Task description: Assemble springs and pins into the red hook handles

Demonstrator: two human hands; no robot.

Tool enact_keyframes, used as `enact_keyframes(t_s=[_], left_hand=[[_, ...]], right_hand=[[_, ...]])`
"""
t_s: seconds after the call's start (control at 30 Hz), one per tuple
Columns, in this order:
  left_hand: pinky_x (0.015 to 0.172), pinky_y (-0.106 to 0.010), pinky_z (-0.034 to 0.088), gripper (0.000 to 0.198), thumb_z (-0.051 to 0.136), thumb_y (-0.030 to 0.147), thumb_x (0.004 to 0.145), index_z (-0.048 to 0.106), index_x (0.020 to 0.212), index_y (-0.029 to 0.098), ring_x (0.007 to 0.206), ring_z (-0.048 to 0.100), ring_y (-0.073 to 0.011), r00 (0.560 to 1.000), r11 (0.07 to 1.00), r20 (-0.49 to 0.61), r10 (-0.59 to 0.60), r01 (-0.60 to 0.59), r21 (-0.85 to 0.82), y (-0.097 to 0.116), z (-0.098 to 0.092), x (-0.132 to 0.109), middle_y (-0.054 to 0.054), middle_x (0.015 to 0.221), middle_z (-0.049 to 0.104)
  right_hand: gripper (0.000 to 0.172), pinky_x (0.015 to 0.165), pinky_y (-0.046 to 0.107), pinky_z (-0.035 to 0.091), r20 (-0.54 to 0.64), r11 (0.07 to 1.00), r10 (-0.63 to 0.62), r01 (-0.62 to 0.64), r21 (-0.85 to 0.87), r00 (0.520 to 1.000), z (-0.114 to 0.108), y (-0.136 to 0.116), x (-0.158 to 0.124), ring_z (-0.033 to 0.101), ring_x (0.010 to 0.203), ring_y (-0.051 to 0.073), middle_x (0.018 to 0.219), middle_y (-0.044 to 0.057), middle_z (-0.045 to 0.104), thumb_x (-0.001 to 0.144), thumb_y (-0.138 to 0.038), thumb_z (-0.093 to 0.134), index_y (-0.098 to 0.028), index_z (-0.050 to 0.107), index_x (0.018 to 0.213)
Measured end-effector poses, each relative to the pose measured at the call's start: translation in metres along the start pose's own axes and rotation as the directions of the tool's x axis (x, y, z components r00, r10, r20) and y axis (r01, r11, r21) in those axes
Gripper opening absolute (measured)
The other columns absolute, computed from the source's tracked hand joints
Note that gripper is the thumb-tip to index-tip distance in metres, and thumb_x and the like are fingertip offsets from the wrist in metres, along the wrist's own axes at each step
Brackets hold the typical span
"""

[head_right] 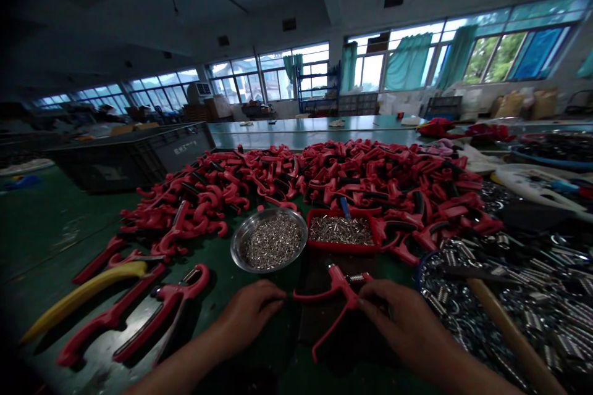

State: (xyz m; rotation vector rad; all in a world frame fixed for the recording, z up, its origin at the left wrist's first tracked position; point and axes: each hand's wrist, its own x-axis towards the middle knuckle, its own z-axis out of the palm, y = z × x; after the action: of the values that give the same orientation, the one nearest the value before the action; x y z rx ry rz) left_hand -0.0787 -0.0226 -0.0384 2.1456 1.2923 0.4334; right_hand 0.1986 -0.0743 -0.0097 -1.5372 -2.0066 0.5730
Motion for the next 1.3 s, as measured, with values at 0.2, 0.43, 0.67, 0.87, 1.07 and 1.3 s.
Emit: enact_keyframes(t_s=[0.2, 0.43, 0.67, 0.87, 1.07, 1.3], left_hand=[[0.074, -0.024, 0.041, 0.017, 0.054, 0.024, 0.076, 0.065, 0.088, 0.021, 0.084, 0.058, -0.0155, 0.998, 0.996, -0.017, -0.059, 0.060, 0.066, 0.002, 0.000, 0.005, -0.001, 0.089, 0.065], [0.067, -0.023, 0.039, 0.014, 0.054, 0.025, 0.075, 0.063, 0.084, 0.020, 0.079, 0.058, -0.0161, 0.988, 0.985, -0.030, -0.154, 0.156, 0.072, -0.001, -0.003, 0.011, -0.001, 0.084, 0.066], [0.066, -0.022, 0.038, 0.011, 0.051, 0.024, 0.076, 0.061, 0.080, 0.019, 0.077, 0.057, -0.0148, 0.988, 0.987, -0.069, -0.139, 0.143, 0.070, -0.001, -0.002, 0.004, -0.001, 0.082, 0.064], [0.066, -0.022, 0.040, 0.016, 0.048, 0.026, 0.078, 0.061, 0.085, 0.019, 0.074, 0.057, -0.0143, 0.987, 0.974, -0.091, -0.132, 0.112, -0.200, 0.004, 0.002, -0.005, 0.000, 0.082, 0.065], [0.060, -0.022, 0.039, 0.019, 0.049, 0.031, 0.077, 0.058, 0.074, 0.015, 0.066, 0.054, -0.0138, 0.989, 0.924, -0.053, -0.138, 0.109, -0.368, 0.010, 0.006, -0.003, 0.000, 0.070, 0.061], [0.057, -0.021, 0.036, 0.018, 0.052, 0.032, 0.078, 0.060, 0.075, 0.016, 0.066, 0.053, -0.0129, 0.996, 0.952, -0.044, -0.074, 0.058, -0.299, 0.023, 0.007, -0.004, 0.001, 0.070, 0.061]], right_hand=[[0.018, 0.067, 0.029, 0.048, -0.018, 1.000, -0.012, 0.012, 0.001, 1.000, -0.003, 0.004, 0.000, 0.062, 0.077, 0.020, 0.082, 0.001, 0.067, 0.081, -0.030, 0.045, -0.024, 0.061, 0.080], [0.018, 0.065, 0.028, 0.049, -0.035, 0.992, 0.021, -0.025, -0.121, 0.999, 0.001, 0.000, 0.003, 0.061, 0.075, 0.018, 0.082, 0.002, 0.066, 0.081, -0.025, 0.045, -0.024, 0.063, 0.081], [0.023, 0.071, 0.035, 0.048, -0.089, 0.961, -0.036, 0.010, -0.278, 0.995, 0.018, 0.003, 0.016, 0.061, 0.079, 0.020, 0.085, 0.006, 0.065, 0.082, -0.022, 0.040, -0.020, 0.063, 0.087], [0.023, 0.070, 0.031, 0.050, -0.086, 0.899, -0.107, 0.059, -0.435, 0.991, 0.023, 0.006, 0.016, 0.062, 0.078, 0.019, 0.084, 0.006, 0.066, 0.084, -0.021, 0.040, -0.020, 0.062, 0.087], [0.027, 0.064, 0.032, 0.052, -0.013, 0.760, -0.220, 0.163, -0.629, 0.975, 0.023, -0.001, 0.015, 0.061, 0.075, 0.021, 0.083, 0.008, 0.065, 0.075, -0.004, 0.044, -0.018, 0.063, 0.087], [0.045, 0.054, 0.033, 0.054, 0.088, 0.552, -0.357, 0.285, -0.784, 0.930, 0.031, -0.009, 0.014, 0.061, 0.070, 0.025, 0.080, 0.012, 0.065, 0.061, 0.005, 0.044, -0.013, 0.062, 0.099]])
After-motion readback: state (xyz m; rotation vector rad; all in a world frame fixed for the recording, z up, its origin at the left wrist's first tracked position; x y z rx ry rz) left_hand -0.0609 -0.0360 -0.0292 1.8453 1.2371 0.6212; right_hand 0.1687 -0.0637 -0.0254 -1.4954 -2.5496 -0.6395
